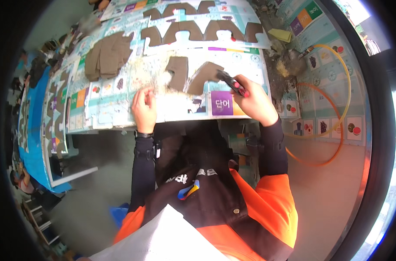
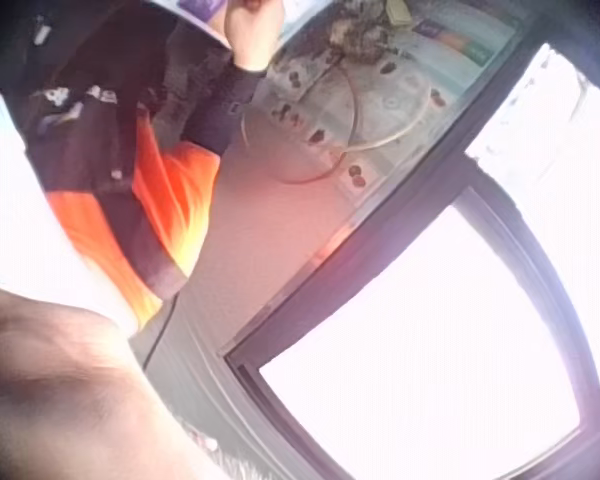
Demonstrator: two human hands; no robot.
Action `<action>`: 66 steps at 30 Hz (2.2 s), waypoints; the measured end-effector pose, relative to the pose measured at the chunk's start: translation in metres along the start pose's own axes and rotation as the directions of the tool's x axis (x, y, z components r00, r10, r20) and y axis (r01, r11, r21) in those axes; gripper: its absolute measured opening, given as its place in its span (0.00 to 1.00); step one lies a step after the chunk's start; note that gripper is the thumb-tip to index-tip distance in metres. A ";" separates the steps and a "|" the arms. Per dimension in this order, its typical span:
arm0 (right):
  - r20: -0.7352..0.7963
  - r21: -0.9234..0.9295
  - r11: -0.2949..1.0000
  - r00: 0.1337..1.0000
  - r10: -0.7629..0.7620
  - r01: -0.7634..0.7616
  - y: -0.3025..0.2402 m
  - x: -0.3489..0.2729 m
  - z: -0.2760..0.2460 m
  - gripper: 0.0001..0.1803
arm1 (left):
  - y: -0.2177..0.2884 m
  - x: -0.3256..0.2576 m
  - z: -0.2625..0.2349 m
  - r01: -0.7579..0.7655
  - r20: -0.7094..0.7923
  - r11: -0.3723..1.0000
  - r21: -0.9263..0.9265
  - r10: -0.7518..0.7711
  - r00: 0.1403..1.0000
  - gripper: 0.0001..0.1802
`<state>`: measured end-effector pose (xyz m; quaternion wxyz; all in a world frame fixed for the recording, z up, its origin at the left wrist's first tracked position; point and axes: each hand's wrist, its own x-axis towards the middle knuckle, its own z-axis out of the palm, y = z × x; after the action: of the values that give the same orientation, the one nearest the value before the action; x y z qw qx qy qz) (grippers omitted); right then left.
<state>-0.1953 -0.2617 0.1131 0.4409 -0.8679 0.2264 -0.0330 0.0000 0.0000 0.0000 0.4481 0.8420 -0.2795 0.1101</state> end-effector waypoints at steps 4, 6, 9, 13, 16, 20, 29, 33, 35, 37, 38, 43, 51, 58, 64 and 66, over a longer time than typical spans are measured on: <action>-0.403 -0.395 0.915 0.881 -0.250 0.078 0.055 -0.011 0.001 0.23 | 0.021 0.012 0.002 -0.198 0.046 0.966 0.166 0.193 0.980 0.08; -0.513 -0.453 0.873 0.854 -0.090 -0.180 0.078 -0.014 -0.003 0.30 | 0.031 0.021 0.009 -0.182 0.111 0.968 0.172 0.164 0.980 0.09; -0.554 -0.488 0.835 0.829 -0.072 -0.254 0.098 -0.017 -0.006 0.33 | 0.047 0.031 0.020 -0.124 0.252 0.985 0.116 0.092 0.963 0.10; -0.567 -0.479 0.865 0.804 -0.176 -0.148 0.105 -0.030 -0.010 0.36 | 0.071 0.045 0.029 0.022 0.294 0.998 0.054 -0.037 0.955 0.10; -0.670 -0.378 0.924 0.671 -0.316 0.058 0.100 -0.025 0.002 0.32 | 0.098 0.062 0.028 0.063 0.393 0.991 -0.122 -0.010 0.919 0.08; -0.729 -0.337 0.926 0.575 -0.372 0.173 0.093 -0.020 0.035 0.26 | 0.161 0.111 0.023 -0.075 0.356 0.953 -0.293 0.182 0.917 0.08; -0.776 -0.382 0.912 0.485 -0.403 0.147 0.095 -0.012 0.043 0.17 | 0.305 0.282 0.064 -0.134 0.068 0.517 -0.845 0.353 0.933 0.13; -0.777 -0.358 0.921 0.497 -0.386 0.155 0.098 -0.009 0.042 0.15 | 0.295 0.346 0.149 0.023 0.122 0.372 -0.928 0.243 0.962 0.11; -0.778 -0.350 0.923 0.499 -0.383 0.161 0.098 -0.008 0.042 0.14 | 0.271 0.366 0.212 0.086 0.167 0.421 -0.903 0.160 0.973 0.09; -0.777 -0.352 0.922 0.499 -0.384 0.161 0.098 -0.007 0.041 0.13 | 0.235 0.375 0.276 0.276 0.381 0.581 -0.766 0.064 0.922 0.11; -0.751 -0.374 0.915 0.529 -0.395 0.153 0.098 -0.006 0.041 0.13 | 0.215 0.377 0.305 0.425 0.484 0.654 -0.626 -0.102 0.869 0.08; -0.769 -0.352 0.922 0.510 -0.384 0.164 0.097 -0.004 0.041 0.11 | 0.128 0.368 0.383 0.616 0.757 0.785 -0.073 -0.358 0.546 0.12; -0.749 -0.348 0.917 0.529 -0.398 0.197 0.096 -0.002 0.042 0.09 | 0.125 0.358 0.340 0.481 0.731 0.872 -0.097 -0.265 0.628 0.16; -0.682 -0.417 0.879 0.559 -0.471 0.231 0.090 -0.004 0.049 0.06 | 0.143 0.342 0.226 0.434 0.636 0.896 -0.089 -0.285 0.717 0.17; -0.705 -0.439 0.877 0.530 -0.471 0.195 0.092 -0.008 0.055 0.08 | 0.133 0.321 0.138 0.405 0.602 0.907 -0.118 -0.259 0.755 0.16; -0.673 -0.478 0.855 0.542 -0.504 0.201 0.092 -0.009 0.057 0.08 | 0.123 0.311 0.116 0.410 0.627 0.899 -0.156 -0.231 0.744 0.15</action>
<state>-0.2223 -0.2618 0.0074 0.1227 -0.8559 0.2138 -0.4546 0.1773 -0.2650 0.1547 0.4659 0.7956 -0.2678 -0.2797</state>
